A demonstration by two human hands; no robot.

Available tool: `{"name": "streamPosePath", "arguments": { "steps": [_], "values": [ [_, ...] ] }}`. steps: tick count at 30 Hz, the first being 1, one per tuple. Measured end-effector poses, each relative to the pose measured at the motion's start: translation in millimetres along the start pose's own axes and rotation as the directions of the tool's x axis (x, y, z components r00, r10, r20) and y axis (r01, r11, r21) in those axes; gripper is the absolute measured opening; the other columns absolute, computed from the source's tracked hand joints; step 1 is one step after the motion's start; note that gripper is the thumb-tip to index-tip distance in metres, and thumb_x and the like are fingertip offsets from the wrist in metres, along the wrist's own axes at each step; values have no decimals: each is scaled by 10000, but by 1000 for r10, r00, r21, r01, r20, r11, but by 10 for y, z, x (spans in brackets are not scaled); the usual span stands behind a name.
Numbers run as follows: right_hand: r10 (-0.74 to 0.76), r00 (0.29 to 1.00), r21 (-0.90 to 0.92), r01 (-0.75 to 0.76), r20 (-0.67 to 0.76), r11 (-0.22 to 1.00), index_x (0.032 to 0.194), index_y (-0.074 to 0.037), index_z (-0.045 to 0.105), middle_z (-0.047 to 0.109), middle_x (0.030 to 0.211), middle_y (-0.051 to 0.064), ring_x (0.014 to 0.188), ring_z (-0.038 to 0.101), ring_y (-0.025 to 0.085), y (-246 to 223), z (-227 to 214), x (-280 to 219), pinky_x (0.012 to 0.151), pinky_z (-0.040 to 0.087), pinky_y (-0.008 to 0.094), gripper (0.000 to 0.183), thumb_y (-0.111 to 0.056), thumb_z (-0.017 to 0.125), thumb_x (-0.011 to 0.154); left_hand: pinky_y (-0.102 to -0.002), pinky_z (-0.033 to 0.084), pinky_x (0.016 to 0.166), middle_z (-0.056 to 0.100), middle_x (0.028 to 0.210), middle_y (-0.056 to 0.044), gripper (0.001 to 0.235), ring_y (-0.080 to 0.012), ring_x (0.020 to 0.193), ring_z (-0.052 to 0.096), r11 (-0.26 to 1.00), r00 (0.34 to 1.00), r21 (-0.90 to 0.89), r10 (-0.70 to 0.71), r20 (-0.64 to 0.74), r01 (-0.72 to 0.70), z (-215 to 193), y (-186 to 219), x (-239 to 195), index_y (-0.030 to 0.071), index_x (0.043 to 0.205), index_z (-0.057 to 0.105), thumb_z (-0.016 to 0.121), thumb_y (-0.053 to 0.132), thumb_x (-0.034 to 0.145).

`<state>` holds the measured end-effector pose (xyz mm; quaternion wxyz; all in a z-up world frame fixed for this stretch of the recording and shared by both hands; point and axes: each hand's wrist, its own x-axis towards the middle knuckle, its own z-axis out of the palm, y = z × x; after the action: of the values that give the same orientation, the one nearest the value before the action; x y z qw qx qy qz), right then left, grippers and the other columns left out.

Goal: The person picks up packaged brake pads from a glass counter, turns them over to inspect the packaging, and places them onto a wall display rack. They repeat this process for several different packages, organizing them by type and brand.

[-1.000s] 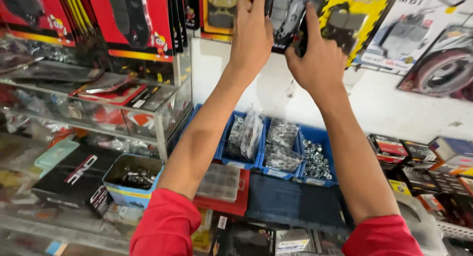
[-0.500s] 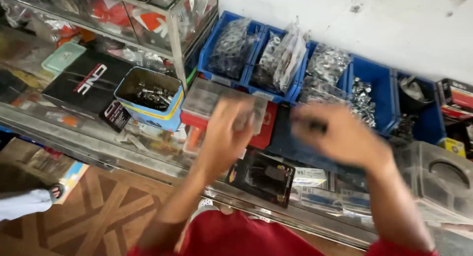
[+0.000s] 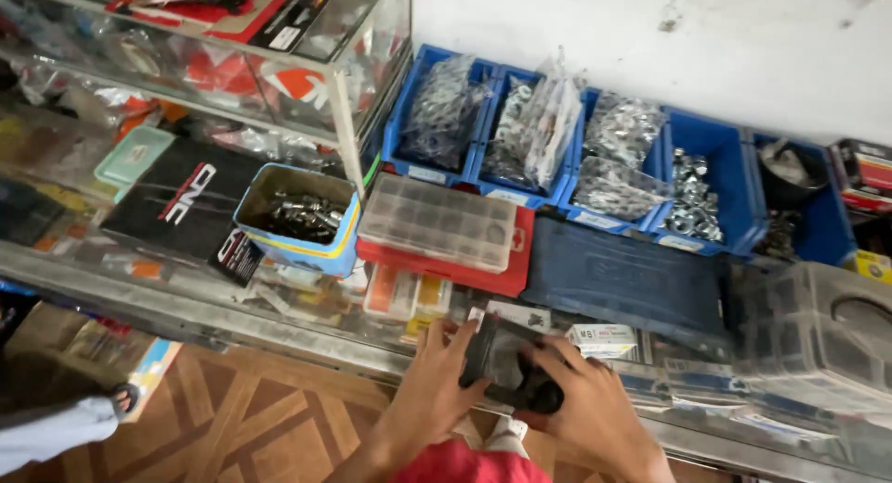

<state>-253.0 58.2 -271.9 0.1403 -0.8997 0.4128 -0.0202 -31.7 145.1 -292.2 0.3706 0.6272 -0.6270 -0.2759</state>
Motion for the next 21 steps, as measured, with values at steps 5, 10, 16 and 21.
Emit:
{"name": "streamPosePath", "arguments": {
  "steps": [5, 10, 16, 21],
  "values": [
    [-54, 978, 263, 108, -203, 959, 1153, -127, 744, 687, 1266, 31, 950, 756, 276, -7, -88, -142, 799, 607, 374, 720, -349, 967, 505, -485, 419, 1025, 449, 1379, -245, 814, -394, 1213, 497, 995, 987, -101, -22, -156, 6, 88, 46, -114, 71, 1521, 401, 771, 225, 812],
    [7, 926, 467, 183, -377, 865, 1026, -76, 731, 726, 1100, 68, 859, 747, 234, -31, -184, -297, 765, 611, 325, 639, -219, 988, 459, -324, 554, 888, 571, 1337, -132, 798, -220, 1102, 634, 796, 934, -602, -168, -314, -59, 473, 434, -229, 54, 1514, 295, 727, 125, 847],
    [-77, 855, 543, 393, -513, 742, 1223, -37, 559, 625, 1129, 131, 872, 641, 236, 26, -295, -392, 713, 535, 321, 736, -114, 863, 557, -247, 469, 750, 649, 1092, -62, 378, -110, 889, 559, 404, 905, -914, -394, -160, 14, 889, 664, -143, 14, 1333, 614, 557, 225, 1025],
    [-76, 819, 658, 509, -569, 555, 1462, 13, 311, 254, 1544, 202, 1390, 370, 350, 80, -539, -457, 1157, 389, 480, 694, 105, 544, 815, -274, 447, 971, 636, 1246, -86, 439, -132, 1060, 550, 514, 903, -850, -302, -307, -117, 1049, 908, -136, -2, 1386, 525, 522, 267, 1039]
  ]
}}
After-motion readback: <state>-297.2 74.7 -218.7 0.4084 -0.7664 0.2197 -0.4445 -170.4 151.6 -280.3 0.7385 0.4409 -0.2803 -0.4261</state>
